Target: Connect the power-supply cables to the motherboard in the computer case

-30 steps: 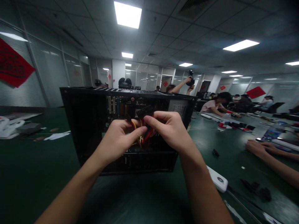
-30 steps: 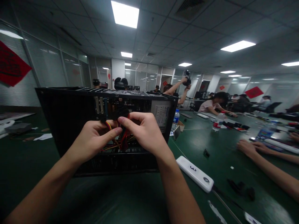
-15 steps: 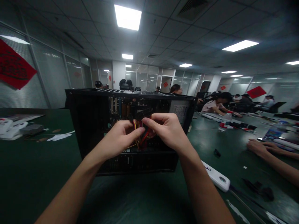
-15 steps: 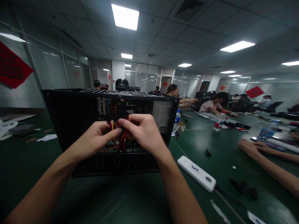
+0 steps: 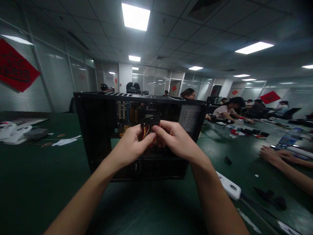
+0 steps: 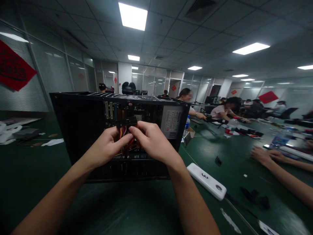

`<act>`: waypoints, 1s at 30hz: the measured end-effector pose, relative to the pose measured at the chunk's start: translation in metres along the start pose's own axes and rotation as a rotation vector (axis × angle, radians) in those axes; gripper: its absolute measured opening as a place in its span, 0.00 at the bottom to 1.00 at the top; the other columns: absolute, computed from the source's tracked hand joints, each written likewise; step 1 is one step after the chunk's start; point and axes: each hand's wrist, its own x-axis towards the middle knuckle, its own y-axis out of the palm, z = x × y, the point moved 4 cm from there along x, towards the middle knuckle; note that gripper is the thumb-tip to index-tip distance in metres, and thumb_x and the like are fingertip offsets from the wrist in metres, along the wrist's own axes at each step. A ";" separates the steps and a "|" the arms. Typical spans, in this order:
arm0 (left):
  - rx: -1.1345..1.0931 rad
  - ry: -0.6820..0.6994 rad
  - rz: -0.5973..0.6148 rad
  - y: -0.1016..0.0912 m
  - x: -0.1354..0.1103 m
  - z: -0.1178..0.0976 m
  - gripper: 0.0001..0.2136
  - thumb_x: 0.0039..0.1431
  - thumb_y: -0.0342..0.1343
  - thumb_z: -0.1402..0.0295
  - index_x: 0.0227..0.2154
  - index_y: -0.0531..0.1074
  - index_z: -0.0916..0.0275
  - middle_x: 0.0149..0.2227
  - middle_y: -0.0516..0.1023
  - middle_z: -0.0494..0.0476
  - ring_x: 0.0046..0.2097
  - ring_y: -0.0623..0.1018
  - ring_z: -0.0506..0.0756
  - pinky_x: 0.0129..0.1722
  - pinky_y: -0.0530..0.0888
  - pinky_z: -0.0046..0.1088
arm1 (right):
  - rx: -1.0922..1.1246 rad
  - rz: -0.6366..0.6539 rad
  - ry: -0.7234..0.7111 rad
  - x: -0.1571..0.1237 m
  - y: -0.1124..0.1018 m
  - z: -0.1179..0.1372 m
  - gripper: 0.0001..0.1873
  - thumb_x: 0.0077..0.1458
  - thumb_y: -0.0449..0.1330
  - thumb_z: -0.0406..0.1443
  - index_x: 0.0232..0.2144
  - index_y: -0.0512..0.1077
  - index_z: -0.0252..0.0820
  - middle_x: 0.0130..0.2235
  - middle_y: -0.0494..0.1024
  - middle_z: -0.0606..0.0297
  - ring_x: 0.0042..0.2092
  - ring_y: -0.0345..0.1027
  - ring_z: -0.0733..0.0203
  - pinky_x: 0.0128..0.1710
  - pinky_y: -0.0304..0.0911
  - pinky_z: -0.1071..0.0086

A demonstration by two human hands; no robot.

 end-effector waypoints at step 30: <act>-0.315 -0.032 0.137 -0.001 0.008 0.009 0.14 0.62 0.57 0.61 0.43 0.76 0.68 0.39 0.81 0.57 0.42 0.79 0.55 0.42 0.75 0.26 | -0.133 -0.036 -0.021 -0.001 -0.002 0.007 0.20 0.65 0.53 0.43 0.23 0.64 0.39 0.22 0.64 0.71 0.25 0.57 0.69 0.26 0.48 0.72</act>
